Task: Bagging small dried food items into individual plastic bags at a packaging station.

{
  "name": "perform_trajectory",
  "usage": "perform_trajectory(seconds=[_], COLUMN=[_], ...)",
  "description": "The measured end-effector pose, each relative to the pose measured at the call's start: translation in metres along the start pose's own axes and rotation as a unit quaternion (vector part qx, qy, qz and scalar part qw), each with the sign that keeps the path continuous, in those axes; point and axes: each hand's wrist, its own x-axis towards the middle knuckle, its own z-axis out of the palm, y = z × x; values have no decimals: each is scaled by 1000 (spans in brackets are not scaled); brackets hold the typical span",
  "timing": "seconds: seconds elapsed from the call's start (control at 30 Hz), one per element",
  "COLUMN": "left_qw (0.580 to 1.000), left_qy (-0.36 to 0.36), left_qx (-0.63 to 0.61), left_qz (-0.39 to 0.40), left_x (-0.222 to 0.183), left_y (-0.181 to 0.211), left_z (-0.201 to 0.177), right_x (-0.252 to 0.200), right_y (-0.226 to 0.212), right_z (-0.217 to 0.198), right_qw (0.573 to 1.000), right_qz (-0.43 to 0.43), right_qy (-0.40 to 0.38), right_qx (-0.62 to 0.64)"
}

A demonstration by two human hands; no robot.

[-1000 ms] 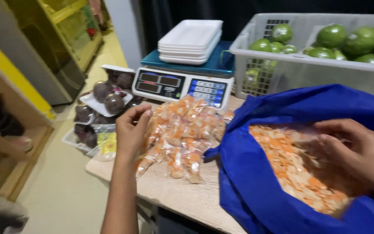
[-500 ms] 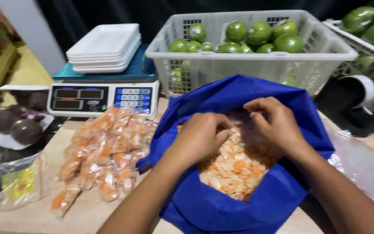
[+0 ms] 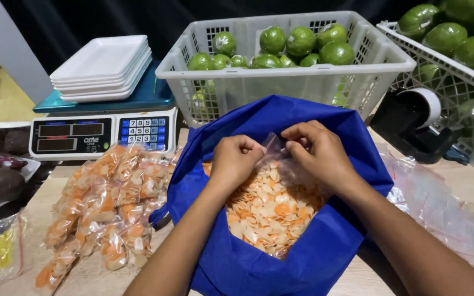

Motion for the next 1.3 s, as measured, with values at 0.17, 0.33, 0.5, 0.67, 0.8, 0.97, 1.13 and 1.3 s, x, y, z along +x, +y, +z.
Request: perform_trajectory(seconds=[0.17, 0.33, 0.5, 0.67, 0.8, 0.97, 1.13, 1.3], left_qw=[987, 964, 965, 955, 955, 968, 918, 925], left_qy=[-22, -76, -103, -114, -64, 51, -22, 5], left_qx=[-156, -252, -235, -269, -289, -109, -43, 73], left_qz=[-5, 22, 50, 43, 36, 218, 393, 374], left_x=[-36, -36, -33, -44, -43, -36, -44, -45], left_y=[16, 0, -9, 11, 8, -3, 11, 8], left_z=[-12, -4, -5, -13, -8, -7, -24, -25], right_x=[-10, -18, -19, -15, -8, -12, -8, -11], right_y=[-30, -46, -48, -40, -25, -23, -21, -24], right_z=[9, 13, 11, 10, 15, 16, 8, 11], right_qw=[981, 939, 939, 954, 971, 975, 970, 961], right_qz=[76, 153, 85, 70, 66, 75, 95, 105], right_qy=[-53, -71, -110, -106, -94, -92, -93, -110], right_qx=[172, 301, 316, 270, 210, 190, 202, 230])
